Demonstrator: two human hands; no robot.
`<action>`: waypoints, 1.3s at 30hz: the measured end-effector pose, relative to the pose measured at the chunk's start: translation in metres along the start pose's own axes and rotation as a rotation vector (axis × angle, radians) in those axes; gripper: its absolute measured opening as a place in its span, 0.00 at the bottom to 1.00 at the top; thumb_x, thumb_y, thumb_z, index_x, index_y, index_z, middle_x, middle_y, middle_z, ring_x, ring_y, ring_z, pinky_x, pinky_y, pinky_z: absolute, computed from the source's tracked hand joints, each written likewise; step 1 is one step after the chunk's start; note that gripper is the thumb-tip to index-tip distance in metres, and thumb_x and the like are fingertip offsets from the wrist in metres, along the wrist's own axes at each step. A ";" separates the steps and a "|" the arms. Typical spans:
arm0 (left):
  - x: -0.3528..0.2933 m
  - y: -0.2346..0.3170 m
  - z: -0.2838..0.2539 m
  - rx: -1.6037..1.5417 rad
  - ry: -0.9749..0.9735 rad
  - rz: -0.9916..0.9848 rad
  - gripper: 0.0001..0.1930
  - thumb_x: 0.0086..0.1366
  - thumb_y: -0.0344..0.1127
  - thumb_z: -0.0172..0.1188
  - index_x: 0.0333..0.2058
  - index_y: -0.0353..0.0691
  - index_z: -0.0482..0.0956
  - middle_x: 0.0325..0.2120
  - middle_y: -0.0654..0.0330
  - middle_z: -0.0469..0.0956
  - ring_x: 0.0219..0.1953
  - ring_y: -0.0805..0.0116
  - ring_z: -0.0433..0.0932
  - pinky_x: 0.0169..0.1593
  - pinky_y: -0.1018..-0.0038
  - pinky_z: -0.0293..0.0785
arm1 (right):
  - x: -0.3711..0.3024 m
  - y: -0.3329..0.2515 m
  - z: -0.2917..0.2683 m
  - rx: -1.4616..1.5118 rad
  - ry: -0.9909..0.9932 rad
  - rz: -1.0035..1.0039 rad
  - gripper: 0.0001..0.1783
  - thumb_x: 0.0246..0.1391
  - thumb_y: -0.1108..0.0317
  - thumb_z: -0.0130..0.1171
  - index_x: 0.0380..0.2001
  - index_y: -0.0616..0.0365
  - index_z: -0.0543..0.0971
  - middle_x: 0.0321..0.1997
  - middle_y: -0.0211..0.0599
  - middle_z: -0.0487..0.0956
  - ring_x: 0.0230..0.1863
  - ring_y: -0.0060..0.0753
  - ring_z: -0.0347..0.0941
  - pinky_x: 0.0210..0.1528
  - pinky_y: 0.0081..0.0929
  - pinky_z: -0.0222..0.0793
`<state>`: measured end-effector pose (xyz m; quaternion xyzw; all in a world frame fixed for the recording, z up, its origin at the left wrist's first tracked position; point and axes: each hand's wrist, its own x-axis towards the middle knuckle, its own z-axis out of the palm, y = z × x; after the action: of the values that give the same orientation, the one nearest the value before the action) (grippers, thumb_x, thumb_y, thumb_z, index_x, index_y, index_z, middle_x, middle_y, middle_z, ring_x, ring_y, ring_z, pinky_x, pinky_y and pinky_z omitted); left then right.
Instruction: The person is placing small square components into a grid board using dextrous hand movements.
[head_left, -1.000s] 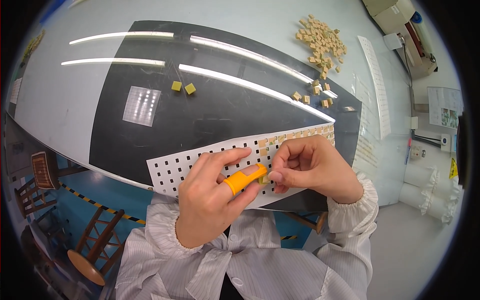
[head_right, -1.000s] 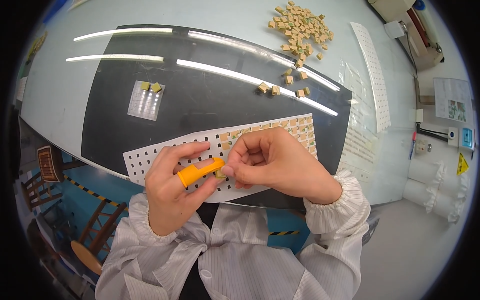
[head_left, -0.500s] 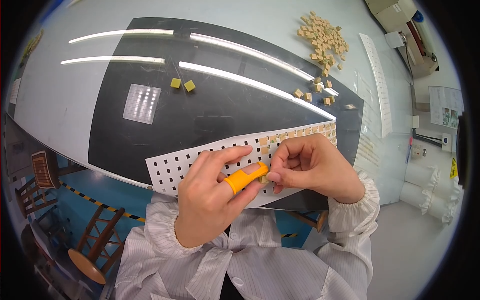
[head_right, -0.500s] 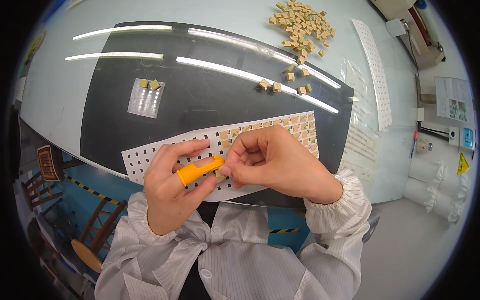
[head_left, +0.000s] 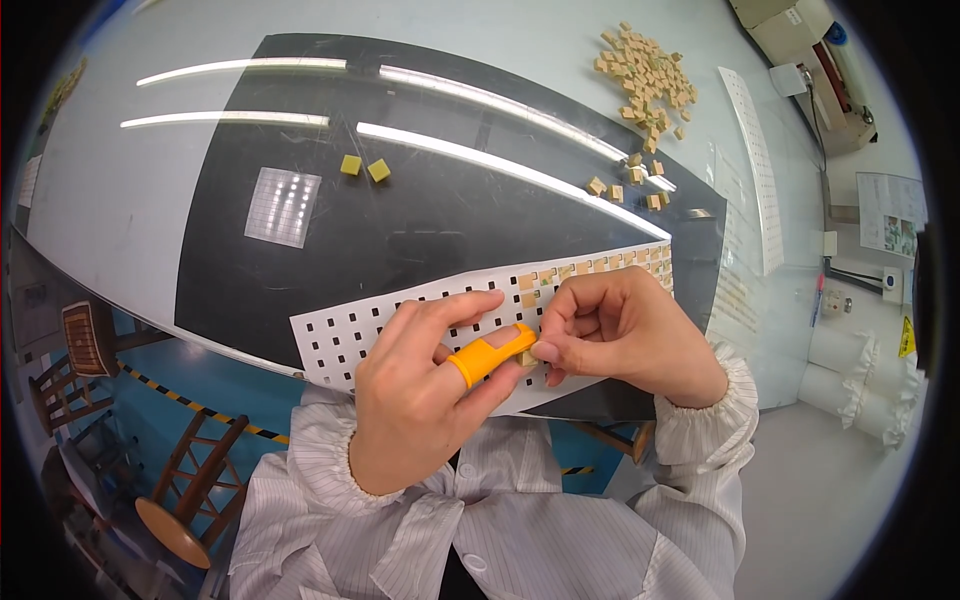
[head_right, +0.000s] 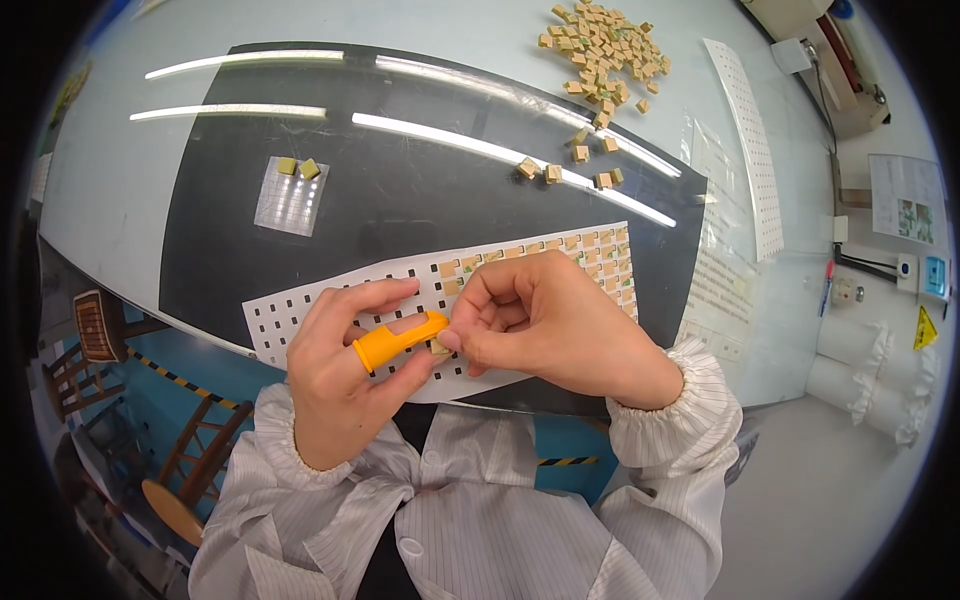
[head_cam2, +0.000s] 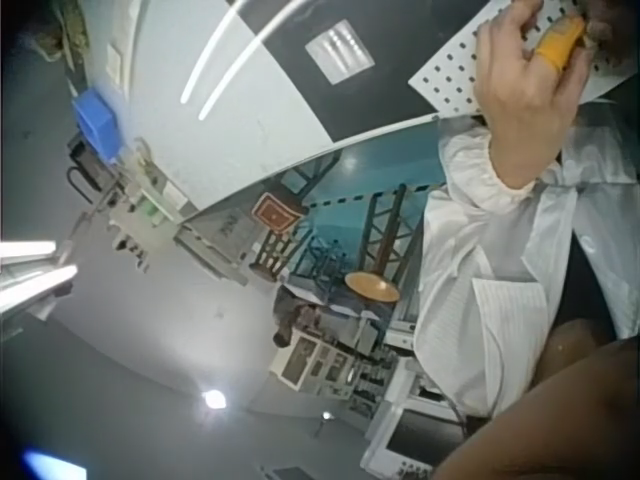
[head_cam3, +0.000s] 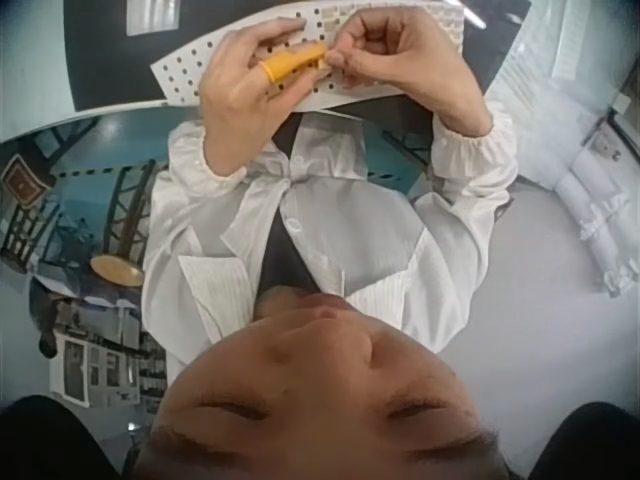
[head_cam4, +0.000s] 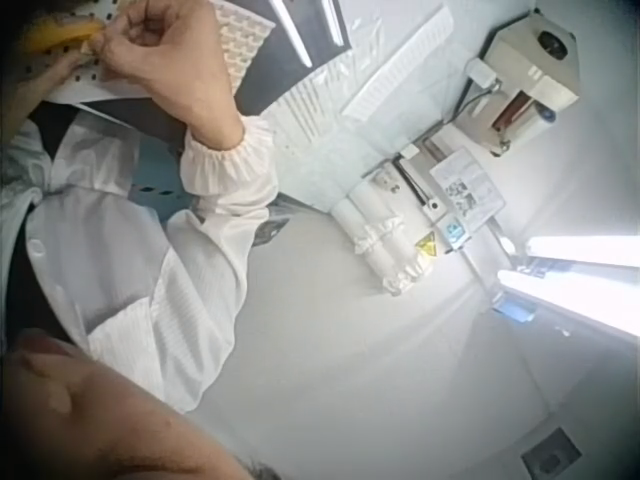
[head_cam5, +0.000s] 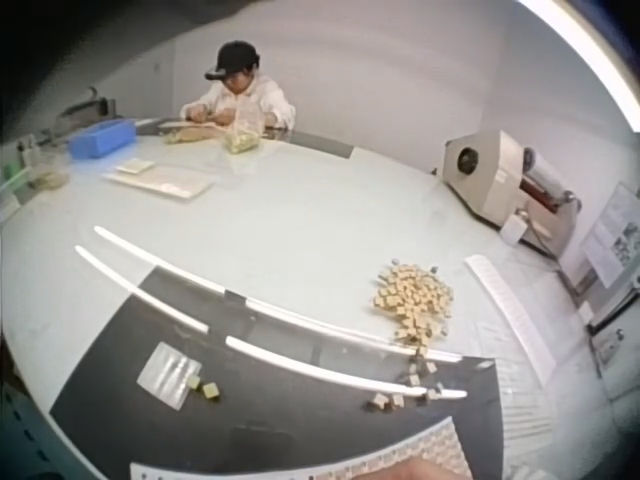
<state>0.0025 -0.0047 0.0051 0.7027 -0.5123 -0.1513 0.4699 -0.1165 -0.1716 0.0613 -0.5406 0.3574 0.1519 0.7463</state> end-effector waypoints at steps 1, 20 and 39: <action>0.000 0.000 0.000 0.000 0.000 0.000 0.14 0.47 0.29 0.72 0.36 0.39 0.86 0.43 0.61 0.79 0.37 0.66 0.77 0.28 0.77 0.75 | -0.001 0.000 0.001 0.011 0.007 -0.004 0.06 0.54 0.74 0.64 0.30 0.65 0.77 0.31 0.32 0.80 0.33 0.21 0.79 0.40 0.19 0.77; 0.000 0.000 0.002 0.004 0.023 0.003 0.14 0.46 0.28 0.72 0.34 0.37 0.85 0.42 0.61 0.79 0.36 0.65 0.78 0.29 0.76 0.75 | -0.004 0.006 0.003 -0.369 0.090 -0.329 0.09 0.50 0.73 0.70 0.31 0.61 0.79 0.34 0.29 0.76 0.30 0.14 0.73 0.30 0.12 0.69; -0.002 0.003 0.001 -0.035 -0.003 -0.058 0.17 0.43 0.27 0.75 0.36 0.37 0.86 0.42 0.58 0.81 0.39 0.64 0.77 0.33 0.76 0.76 | -0.018 0.022 -0.003 -0.877 -0.055 -0.768 0.14 0.40 0.71 0.73 0.33 0.56 0.82 0.30 0.33 0.78 0.31 0.34 0.77 0.31 0.25 0.73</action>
<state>-0.0006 -0.0038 0.0064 0.7088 -0.4896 -0.1750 0.4767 -0.1436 -0.1636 0.0582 -0.8858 0.0202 0.0180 0.4633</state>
